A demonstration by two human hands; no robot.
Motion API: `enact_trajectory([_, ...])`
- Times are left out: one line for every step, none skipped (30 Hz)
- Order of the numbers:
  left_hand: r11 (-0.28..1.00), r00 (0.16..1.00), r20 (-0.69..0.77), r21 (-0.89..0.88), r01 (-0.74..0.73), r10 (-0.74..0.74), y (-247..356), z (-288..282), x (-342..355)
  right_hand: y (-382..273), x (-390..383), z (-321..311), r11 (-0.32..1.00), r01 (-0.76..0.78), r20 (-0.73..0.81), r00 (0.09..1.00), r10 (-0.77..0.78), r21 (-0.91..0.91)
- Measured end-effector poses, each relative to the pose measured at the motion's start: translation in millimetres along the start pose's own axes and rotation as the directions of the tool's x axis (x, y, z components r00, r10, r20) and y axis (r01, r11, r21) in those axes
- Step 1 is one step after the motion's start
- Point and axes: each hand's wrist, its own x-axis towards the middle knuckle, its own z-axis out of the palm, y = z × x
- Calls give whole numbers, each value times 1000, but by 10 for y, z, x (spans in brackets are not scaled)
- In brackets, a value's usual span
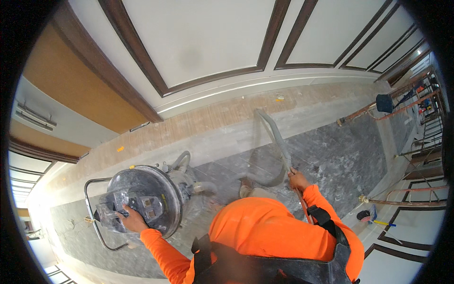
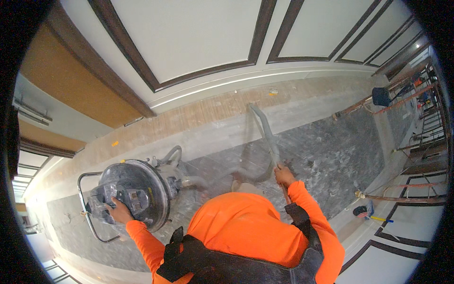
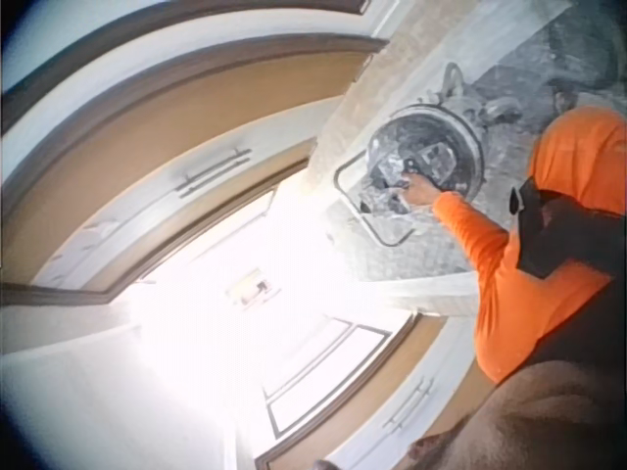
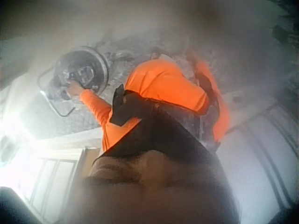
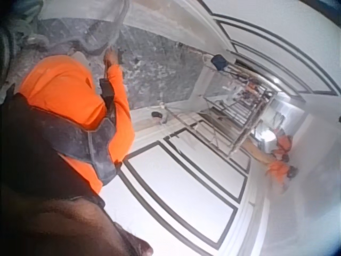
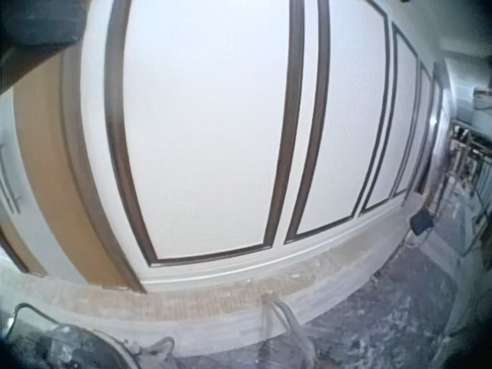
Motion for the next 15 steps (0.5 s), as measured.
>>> enact_trajectory([1000, 1000, -3, 4, -11, 11, -47, 33, 26, 52, 188, -16, 999, 25, -11, 1000, -25, 20])
enact_trajectory([1000, 1000, -6, 9, -22, 22, -90, 54, 40, 99, 343, -35, 998, 51, -22, 999, -50, 38])
enact_trajectory([1000, 1000, -8, 7, -18, 18, -108, 60, 43, 107, 457, -61, 996, 12, -13, 1000, -11, 91])
enact_trajectory([1000, 1000, -9, 4, -14, 15, -117, 64, 46, 120, 561, -88, 989, -27, -2, 1000, 28, 143])
enact_trajectory([1000, 1000, -8, 1, -10, 10, -85, 55, 35, 118, 605, -116, 979, -67, 10, 998, 66, 193])
enact_trajectory([1000, 1000, -6, -6, 2, -2, -49, 36, 19, 146, 615, -145, 980, -64, 6, 998, 64, 191])
enact_trajectory([1000, 1000, -3, -14, 11, -11, -4, 9, -10, 174, 608, -175, 980, -61, 1, 998, 62, 191])
enact_trajectory([1000, 1000, 2, -18, 26, -26, 21, -3, -41, 171, 561, -199, 981, -61, -3, 998, 63, 185])
enact_trajectory([1000, 1000, 1, -9, 21, -21, 17, 8, -31, 172, 491, -185, 987, -64, -16, 998, 67, 150])
enact_trajectory([1000, 1000, 0, -1, 15, -15, -11, 16, -7, 175, 392, -139, 991, -68, -30, 997, 72, 118])
enact_trajectory([1000, 1000, 8, 8, 3, -3, -38, 41, 2, 174, 238, -119, 993, -80, -49, 995, 85, 87])
enact_trajectory([1000, 1000, 0, 21, 9, -9, -87, 60, 20, 143, 80, -90, 995, -73, -42, 996, 76, 67])
enact_trajectory([999, 1000, -8, 33, 13, -13, -153, 77, 40, 100, -85, -60, 997, -66, -35, 997, 68, 48])
enact_trajectory([999, 1000, -11, 42, 16, -15, -167, 111, 41, 111, -202, -56, 998, -61, -32, 998, 62, 30])
enact_trajectory([996, 999, 16, 71, 50, -52, -69, 59, -14, 208, -238, -47, 998, -52, -25, 998, 54, 43])
